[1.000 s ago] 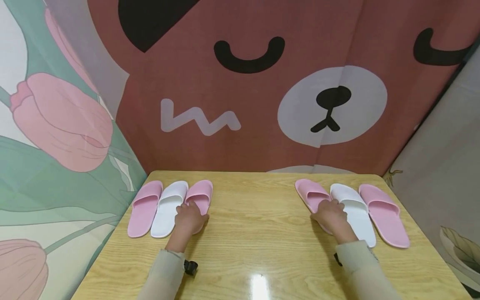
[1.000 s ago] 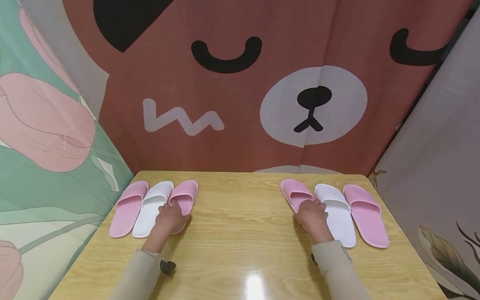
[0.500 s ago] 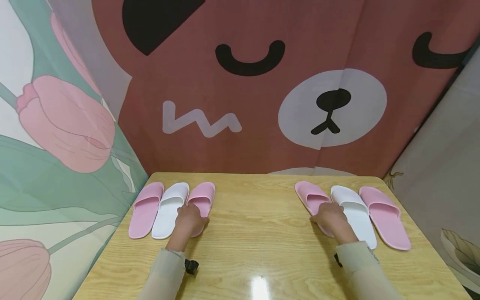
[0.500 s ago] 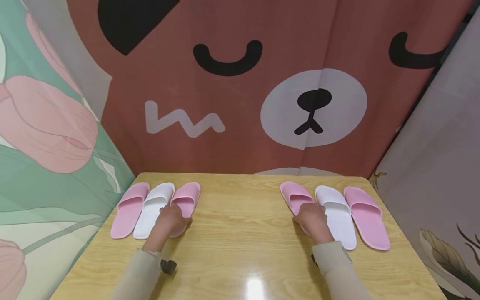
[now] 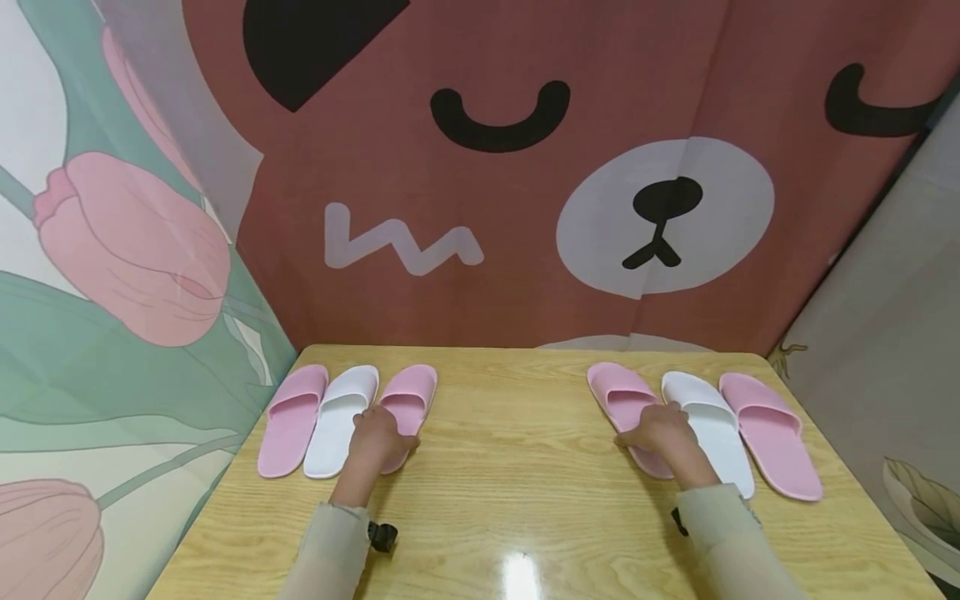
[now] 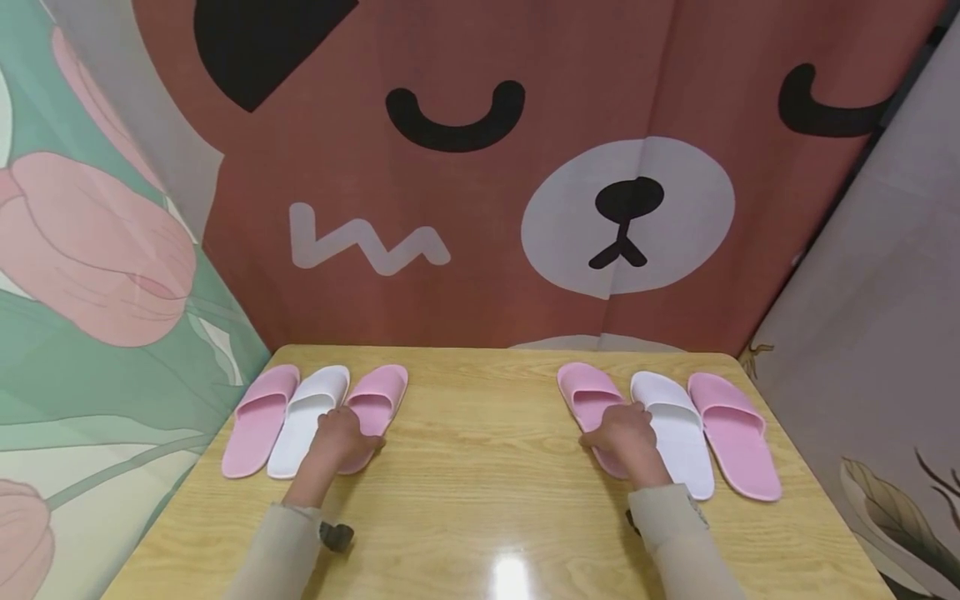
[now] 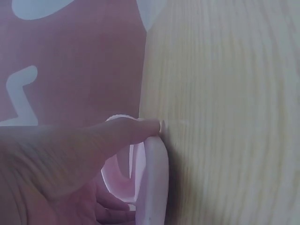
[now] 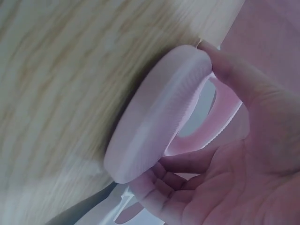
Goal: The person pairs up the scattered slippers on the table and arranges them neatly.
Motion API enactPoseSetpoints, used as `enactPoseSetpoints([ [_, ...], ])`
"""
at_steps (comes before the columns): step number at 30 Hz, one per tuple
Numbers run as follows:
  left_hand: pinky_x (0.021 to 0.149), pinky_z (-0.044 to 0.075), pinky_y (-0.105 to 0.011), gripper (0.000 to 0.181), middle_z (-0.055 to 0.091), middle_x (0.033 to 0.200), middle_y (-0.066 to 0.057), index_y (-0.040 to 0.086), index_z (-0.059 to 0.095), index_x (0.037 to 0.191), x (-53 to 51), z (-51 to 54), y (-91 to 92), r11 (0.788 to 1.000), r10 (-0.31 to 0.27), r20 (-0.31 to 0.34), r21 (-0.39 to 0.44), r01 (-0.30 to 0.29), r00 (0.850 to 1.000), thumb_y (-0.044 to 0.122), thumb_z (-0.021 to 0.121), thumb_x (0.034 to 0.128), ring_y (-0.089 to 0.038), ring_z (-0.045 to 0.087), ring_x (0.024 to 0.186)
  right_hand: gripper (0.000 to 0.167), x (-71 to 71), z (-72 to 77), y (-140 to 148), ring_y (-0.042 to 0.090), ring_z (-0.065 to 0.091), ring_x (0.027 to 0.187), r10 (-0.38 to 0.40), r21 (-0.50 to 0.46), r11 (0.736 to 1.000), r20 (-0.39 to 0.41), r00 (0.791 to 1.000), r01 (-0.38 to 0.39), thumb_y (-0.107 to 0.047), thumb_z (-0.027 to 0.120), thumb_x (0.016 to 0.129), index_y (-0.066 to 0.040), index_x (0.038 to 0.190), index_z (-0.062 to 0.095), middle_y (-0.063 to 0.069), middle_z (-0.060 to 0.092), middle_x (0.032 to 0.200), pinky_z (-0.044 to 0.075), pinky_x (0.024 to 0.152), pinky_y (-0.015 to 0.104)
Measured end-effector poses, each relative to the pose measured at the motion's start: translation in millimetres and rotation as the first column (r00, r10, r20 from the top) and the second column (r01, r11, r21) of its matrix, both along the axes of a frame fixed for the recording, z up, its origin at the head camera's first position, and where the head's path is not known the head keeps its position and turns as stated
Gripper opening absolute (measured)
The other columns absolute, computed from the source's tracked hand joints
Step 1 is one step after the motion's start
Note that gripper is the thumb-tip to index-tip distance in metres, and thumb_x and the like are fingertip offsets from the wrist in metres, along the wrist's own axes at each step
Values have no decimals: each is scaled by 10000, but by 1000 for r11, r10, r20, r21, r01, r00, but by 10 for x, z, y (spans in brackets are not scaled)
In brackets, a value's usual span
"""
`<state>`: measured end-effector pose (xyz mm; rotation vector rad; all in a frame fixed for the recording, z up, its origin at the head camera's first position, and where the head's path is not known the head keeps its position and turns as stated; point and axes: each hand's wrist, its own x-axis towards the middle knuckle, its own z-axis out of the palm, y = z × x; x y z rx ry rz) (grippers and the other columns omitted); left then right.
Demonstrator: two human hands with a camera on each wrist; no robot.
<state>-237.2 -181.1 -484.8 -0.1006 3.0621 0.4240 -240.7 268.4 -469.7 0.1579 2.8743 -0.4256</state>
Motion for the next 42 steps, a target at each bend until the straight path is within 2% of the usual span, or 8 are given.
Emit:
enactPoseSetpoints([
  [6, 864, 498, -544, 872, 521, 1028, -329, -253, 500, 1181, -12, 17, -13, 1000, 0, 12, 18, -1, 1000, 431, 836, 757, -487, 486, 1028, 783, -16, -23, 16, 453, 525, 936, 14, 6, 1000, 7, 1000, -14, -514, 788, 768, 187, 1076, 620, 367, 488, 1001, 508, 777, 561],
  [11, 857, 493, -541, 852, 522, 1014, -327, -242, 528, 1141, -16, 32, -22, 1000, 4, 37, 19, -4, 999, 434, 845, 729, -485, 487, 1014, 754, -37, -19, 19, 474, 525, 990, 42, 10, 999, 7, 999, -42, -532, 768, 778, 160, 1053, 652, 365, 566, 1025, 491, 839, 578],
  [17, 875, 475, -535, 871, 520, 1041, -316, -233, 526, 1169, -22, 24, -24, 999, 19, 50, 43, -21, 999, 436, 848, 714, -483, 482, 1025, 753, -46, -24, 9, 490, 520, 997, 46, 14, 999, 20, 999, -46, -536, 762, 784, 158, 1055, 650, 380, 553, 1033, 495, 833, 580],
  [26, 879, 432, -529, 919, 529, 1054, -316, -241, 512, 1198, -13, 47, -29, 999, 2, 63, 32, -4, 998, 487, 832, 739, -469, 479, 994, 675, -59, 18, -12, 424, 524, 953, 84, 41, 995, 50, 995, -86, -544, 738, 816, 103, 999, 668, 311, 607, 987, 480, 837, 556],
  [31, 882, 435, -531, 914, 535, 1076, -321, -234, 513, 1207, -29, 60, -24, 997, 18, 58, 68, -22, 998, 515, 803, 770, -467, 481, 1001, 721, -64, 97, -38, 416, 564, 980, 79, 18, 997, 77, 994, -81, -551, 731, 819, 109, 1101, 663, 338, 626, 1082, 470, 891, 556],
  [35, 916, 466, -551, 976, 494, 1158, -366, -257, 433, 1282, -64, 49, -8, 992, 49, 67, 110, -57, 997, 522, 774, 802, -508, 474, 1079, 733, -93, 140, -56, 436, 585, 1012, 64, 2, 998, 71, 995, -64, -545, 709, 843, 118, 1152, 660, 367, 613, 1166, 477, 904, 560],
  [39, 954, 461, -574, 1010, 480, 1227, -391, -264, 380, 1327, -127, 58, 14, 990, 65, 74, 119, -74, 995, 533, 750, 830, -549, 464, 1145, 720, -135, 156, -71, 416, 583, 961, 58, 17, 998, 41, 997, -59, -521, 686, 872, 158, 1104, 629, 311, 632, 1062, 484, 877, 545],
  [42, 969, 462, -586, 1006, 475, 1268, -399, -249, 373, 1347, -172, 92, 38, 987, 74, 79, 140, -85, 994, 526, 758, 833, -576, 445, 1189, 787, -162, 161, -82, 411, 564, 952, 25, 3, 1000, 36, 999, -25, -509, 693, 871, 209, 1157, 543, 300, 596, 1027, 490, 857, 537],
])
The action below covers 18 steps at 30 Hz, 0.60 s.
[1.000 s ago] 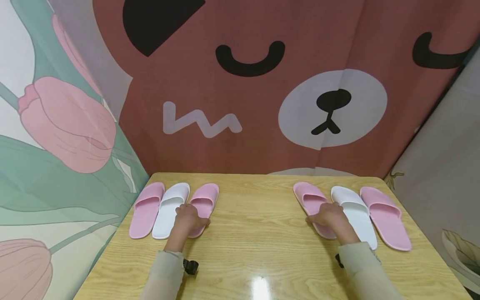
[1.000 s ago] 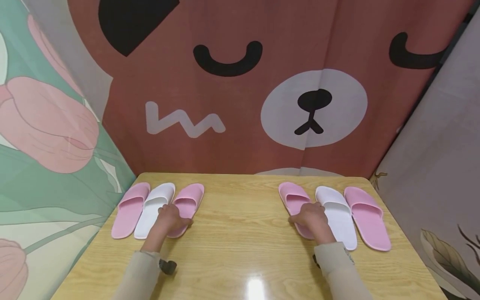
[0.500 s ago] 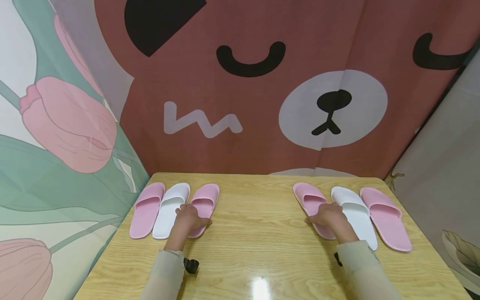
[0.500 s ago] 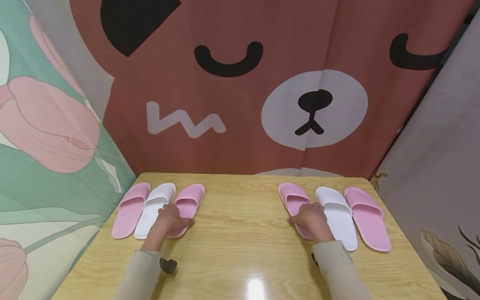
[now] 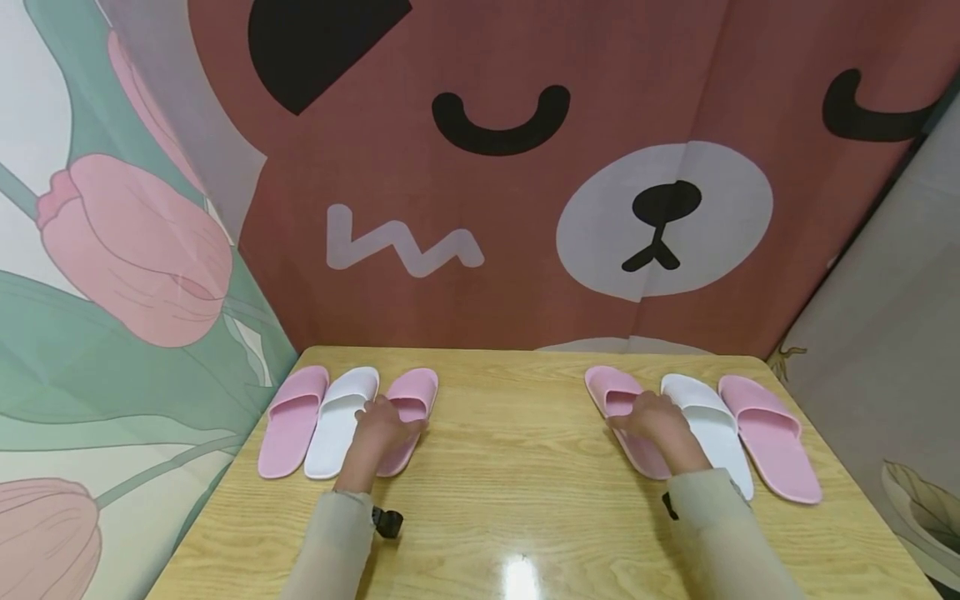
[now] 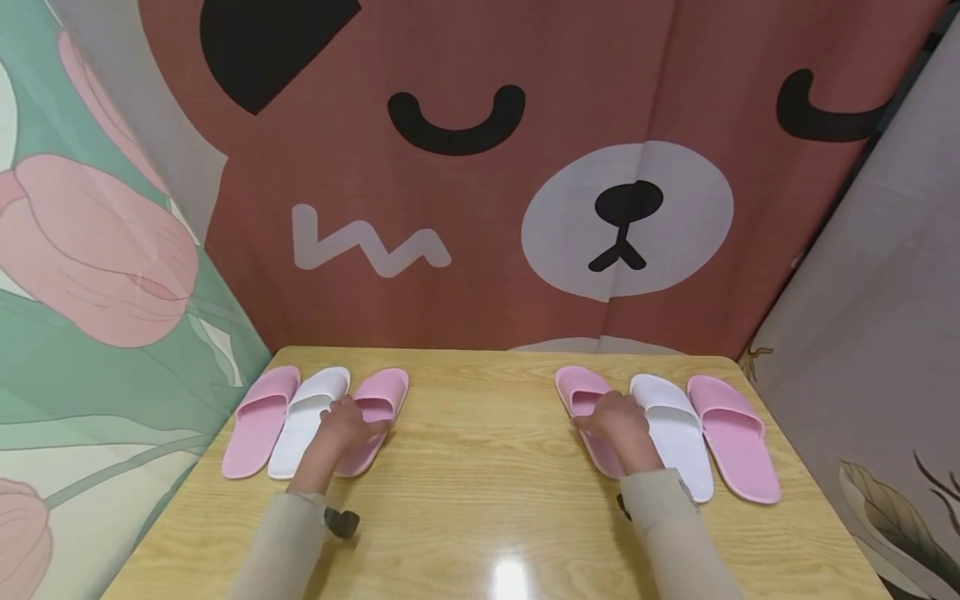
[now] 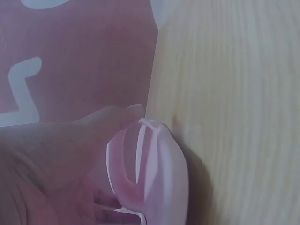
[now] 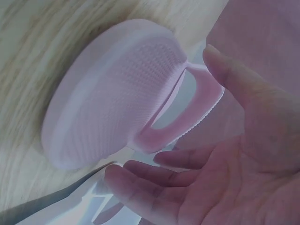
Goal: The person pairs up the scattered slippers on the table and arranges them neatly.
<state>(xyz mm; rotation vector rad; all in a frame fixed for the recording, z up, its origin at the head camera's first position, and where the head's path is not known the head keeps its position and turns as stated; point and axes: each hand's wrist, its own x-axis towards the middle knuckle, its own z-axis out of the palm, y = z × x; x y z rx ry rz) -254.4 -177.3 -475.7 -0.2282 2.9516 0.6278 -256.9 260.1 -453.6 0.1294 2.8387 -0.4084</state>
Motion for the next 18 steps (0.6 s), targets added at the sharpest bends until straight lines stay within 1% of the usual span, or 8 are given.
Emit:
enactPoseSetpoints([
  [3, 977, 463, -600, 1001, 456, 1292, -409, -237, 361, 1357, -33, 33, 27, 1000, 8, -10, 26, -7, 1000, 505, 773, 826, -594, 425, 1218, 865, -23, 6, -9, 438, 558, 996, -19, -14, 1000, 7, 1000, 19, -508, 691, 876, 243, 1238, 460, 338, 570, 1074, 491, 868, 546],
  [5, 1003, 435, -608, 1002, 450, 1300, -416, -246, 353, 1354, -64, 51, 47, 1000, -3, -30, 22, 3, 1000, 497, 770, 827, -597, 421, 1224, 892, -40, 12, -14, 461, 554, 1035, -19, -18, 1000, 11, 1000, 19, -507, 682, 881, 253, 1274, 429, 365, 556, 1118, 489, 882, 558],
  [7, 1007, 424, -604, 991, 456, 1289, -421, -249, 358, 1342, -95, 59, 68, 1000, -7, -51, 14, 7, 999, 493, 766, 826, -590, 434, 1213, 888, -61, 22, -21, 478, 561, 1052, -8, -16, 1000, 7, 1000, 8, -506, 674, 888, 255, 1275, 429, 379, 555, 1144, 492, 885, 564],
  [9, 1031, 405, -602, 1013, 444, 1315, -427, -252, 334, 1367, -125, 68, 87, 1000, -9, -44, 9, 9, 999, 505, 751, 837, -587, 423, 1237, 870, -84, 28, -27, 482, 573, 1050, 5, -15, 1000, 0, 1000, -5, -507, 667, 891, 250, 1261, 448, 386, 561, 1152, 496, 885, 563],
  [12, 1038, 404, -612, 1039, 422, 1343, -428, -232, 299, 1406, -167, 62, 116, 1000, 14, -4, 17, -14, 1000, 528, 737, 849, -579, 400, 1279, 821, -112, 20, -35, 470, 602, 1011, 11, -23, 1000, -11, 1000, -12, -507, 666, 895, 226, 1220, 492, 377, 588, 1128, 505, 877, 554],
  [14, 1052, 385, -634, 1062, 397, 1372, -428, -221, 266, 1436, -192, 61, 134, 1000, 23, 26, 20, -23, 999, 543, 725, 859, -573, 371, 1317, 818, -134, 6, -38, 474, 603, 1022, 8, -33, 999, -5, 1000, -8, -513, 663, 898, 216, 1233, 499, 381, 586, 1149, 503, 889, 554],
  [16, 1045, 382, -651, 1053, 402, 1367, -421, -210, 282, 1431, -213, 52, 152, 999, 33, 33, 17, -33, 999, 551, 727, 855, -566, 371, 1323, 822, -155, -7, -40, 482, 595, 1049, -1, -41, 999, 6, 1000, 1, -517, 659, 902, 208, 1254, 498, 382, 579, 1180, 497, 901, 558],
  [18, 1059, 376, -639, 1039, 412, 1368, -408, -202, 301, 1422, -232, 45, 169, 999, 33, 30, 11, -34, 999, 557, 726, 853, -545, 376, 1329, 834, -172, -11, -45, 496, 577, 1088, -13, -50, 999, 20, 1000, 14, -521, 655, 906, 203, 1284, 488, 391, 560, 1222, 487, 917, 567],
])
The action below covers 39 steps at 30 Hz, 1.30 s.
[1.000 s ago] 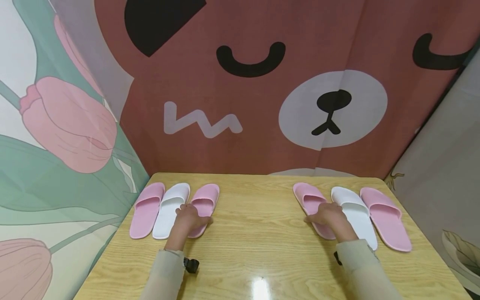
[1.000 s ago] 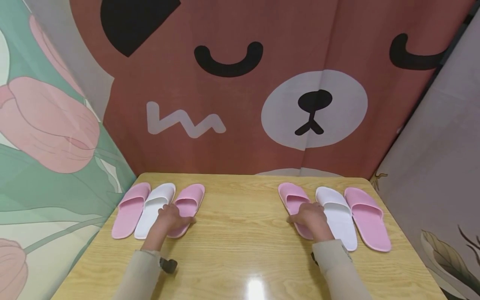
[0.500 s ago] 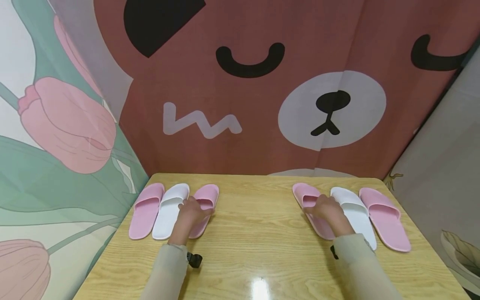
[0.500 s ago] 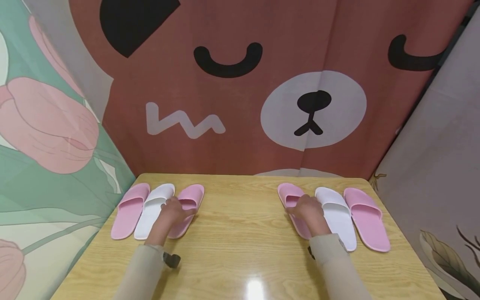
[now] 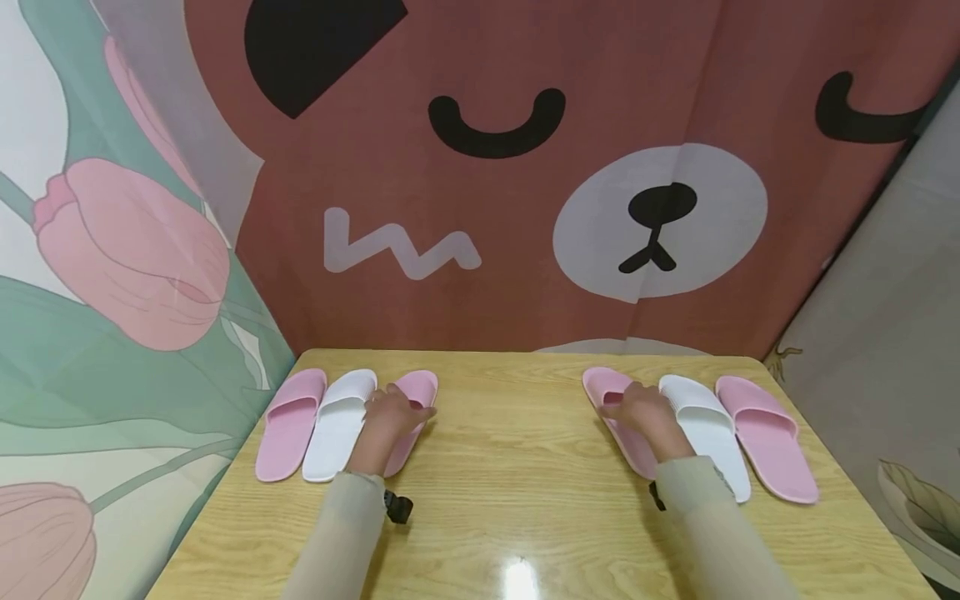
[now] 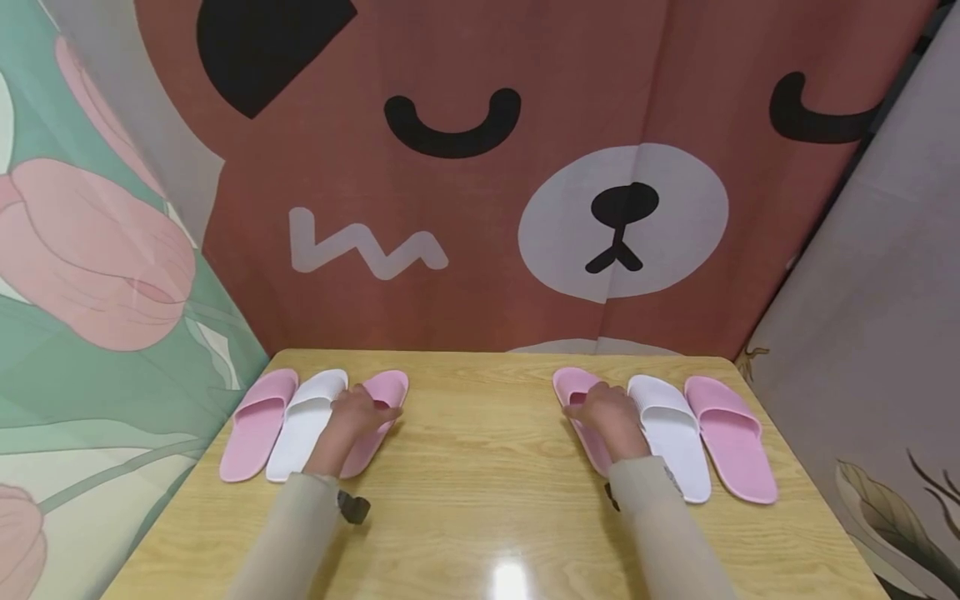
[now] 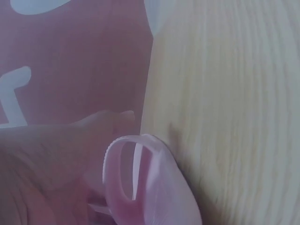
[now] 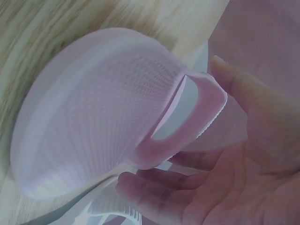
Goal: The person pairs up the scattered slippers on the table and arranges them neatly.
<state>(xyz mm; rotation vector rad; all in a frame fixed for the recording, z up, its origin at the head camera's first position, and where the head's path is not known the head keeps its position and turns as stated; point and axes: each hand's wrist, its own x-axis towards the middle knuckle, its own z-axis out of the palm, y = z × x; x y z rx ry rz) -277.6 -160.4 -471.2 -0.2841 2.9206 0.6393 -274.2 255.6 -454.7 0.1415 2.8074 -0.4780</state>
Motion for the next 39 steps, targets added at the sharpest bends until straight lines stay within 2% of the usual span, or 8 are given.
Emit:
enactPoseSetpoints([
  [8, 992, 418, -600, 926, 491, 1229, -367, -188, 385, 1340, -10, -66, 48, 1000, -9, -39, -26, 8, 999, 525, 735, 865, -521, 475, 1189, 900, -8, -33, -40, 546, 489, 1197, -16, -38, 999, -18, 1000, 15, -521, 655, 911, 208, 1370, 396, 428, 467, 1327, 421, 1000, 623],
  [14, 968, 408, -566, 884, 508, 1166, -360, -195, 409, 1298, -52, -87, 58, 996, -27, -52, -84, 23, 998, 502, 741, 865, -496, 498, 1134, 896, -25, -33, -78, 562, 490, 1201, -21, -13, 1000, -15, 1000, 21, -551, 648, 911, 172, 1386, 417, 422, 474, 1334, 394, 1014, 649],
  [16, 955, 414, -562, 883, 505, 1169, -359, -194, 409, 1297, -73, -97, 55, 995, -28, -48, -98, 23, 998, 502, 738, 864, -493, 499, 1129, 889, -41, -39, -87, 562, 474, 1214, -19, -7, 1000, -15, 1000, 19, -547, 644, 916, 170, 1387, 414, 415, 473, 1339, 344, 1055, 667],
  [21, 945, 451, -564, 938, 474, 1257, -359, -175, 361, 1381, -112, -143, 44, 997, -12, -52, -74, 8, 999, 500, 744, 854, -521, 480, 1158, 877, -99, -86, -117, 583, 432, 1233, -10, -6, 1000, -28, 1000, 9, -497, 649, 925, 204, 1377, 376, 433, 452, 1323, 248, 1104, 696],
  [28, 1024, 401, -633, 996, 368, 1463, -338, -88, 253, 1538, -126, -160, 41, 999, -38, -54, -39, 36, 998, 461, 742, 867, -589, 405, 1250, 903, -171, -176, -141, 612, 399, 1256, -5, -11, 1000, -57, 998, 5, -458, 652, 930, 210, 1420, 292, 457, 400, 1331, 321, 1065, 664],
  [33, 1046, 376, -667, 973, 263, 1579, -285, -24, 250, 1573, -153, -138, 37, 998, -60, -64, -28, 58, 996, 438, 733, 866, -583, 329, 1341, 869, -205, -204, -135, 637, 355, 1277, -19, -35, 999, -66, 998, 17, -436, 647, 933, 128, 1484, 283, 440, 349, 1395, 338, 1031, 703],
  [39, 1028, 380, -670, 894, 225, 1633, -218, 104, 280, 1600, -189, -167, 29, 989, -131, -75, -73, 125, 989, 433, 704, 885, -541, 372, 1320, 846, -227, -202, -128, 687, 218, 1346, 6, -65, 998, -42, 999, -9, -428, 606, 967, -27, 1596, 206, 404, 182, 1541, 278, 1027, 779],
])
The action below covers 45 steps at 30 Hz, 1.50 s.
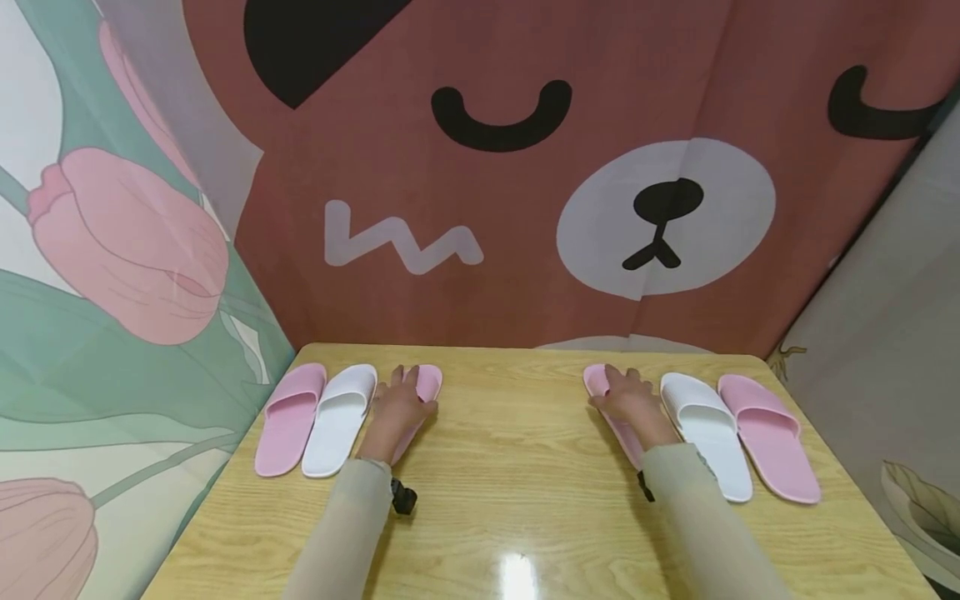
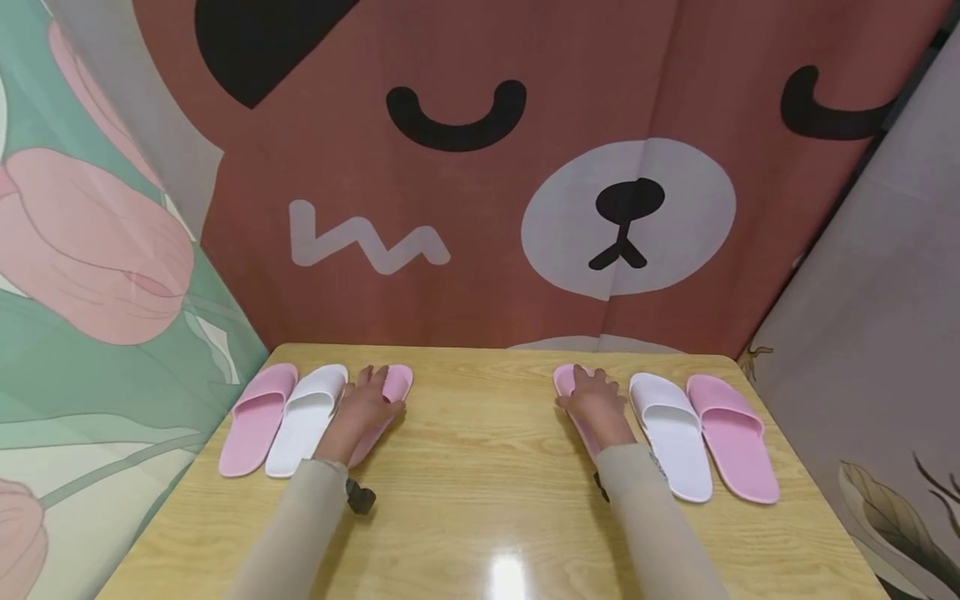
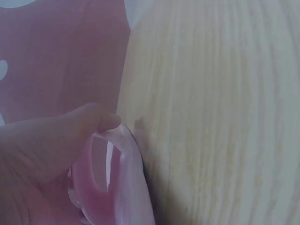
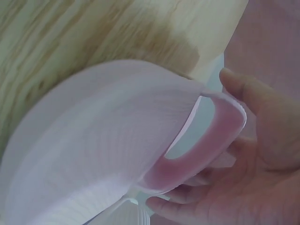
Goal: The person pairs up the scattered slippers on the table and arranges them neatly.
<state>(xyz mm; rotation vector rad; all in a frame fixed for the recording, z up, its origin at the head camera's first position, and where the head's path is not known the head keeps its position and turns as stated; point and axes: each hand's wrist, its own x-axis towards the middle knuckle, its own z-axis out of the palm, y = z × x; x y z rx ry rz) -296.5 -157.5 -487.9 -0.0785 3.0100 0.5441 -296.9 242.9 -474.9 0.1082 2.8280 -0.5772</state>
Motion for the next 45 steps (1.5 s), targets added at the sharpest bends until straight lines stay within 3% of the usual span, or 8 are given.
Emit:
enactPoseSetpoints([
  [10, 1006, 378, -704, 767, 258, 1608, -240, 209, 325, 1597, 29, 32, 5, 999, -37, -1, 25, 37, 999, 353, 662, 924, -545, 369, 1324, 776, 26, 11, 40, 732, 160, 1335, 47, -56, 997, -53, 998, -50, -347, 589, 972, -79, 1607, 232, 410, 149, 1554, 324, 998, 776],
  [19, 1019, 349, -727, 728, 231, 1615, -264, 254, 319, 1599, -42, -47, 21, 1000, -21, 11, 6, 21, 1000, 431, 625, 963, -567, 332, 1366, 734, -13, -24, 52, 691, 160, 1370, 38, -62, 997, -57, 998, -42, -341, 571, 973, -151, 1612, 263, 348, 129, 1598, 321, 1004, 771],
  [27, 1032, 355, -710, 725, 254, 1603, -266, 259, 329, 1595, -19, 24, 74, 1000, -14, -18, 22, 14, 1000, 446, 625, 961, -558, 324, 1372, 728, 2, 32, 23, 721, 116, 1371, 37, -54, 998, -93, 995, -42, -384, 562, 993, -144, 1611, 263, 357, 136, 1599, 116, 1105, 774],
  [45, 1014, 341, -724, 728, 308, 1576, -258, 227, 386, 1570, -25, 112, 232, 998, -11, -41, 55, 13, 999, 439, 668, 934, -570, 348, 1342, 737, -27, 114, -95, 698, 132, 1382, 11, -57, 998, -87, 996, -16, -389, 566, 971, -166, 1610, 273, 330, 168, 1596, 216, 1037, 811],
])
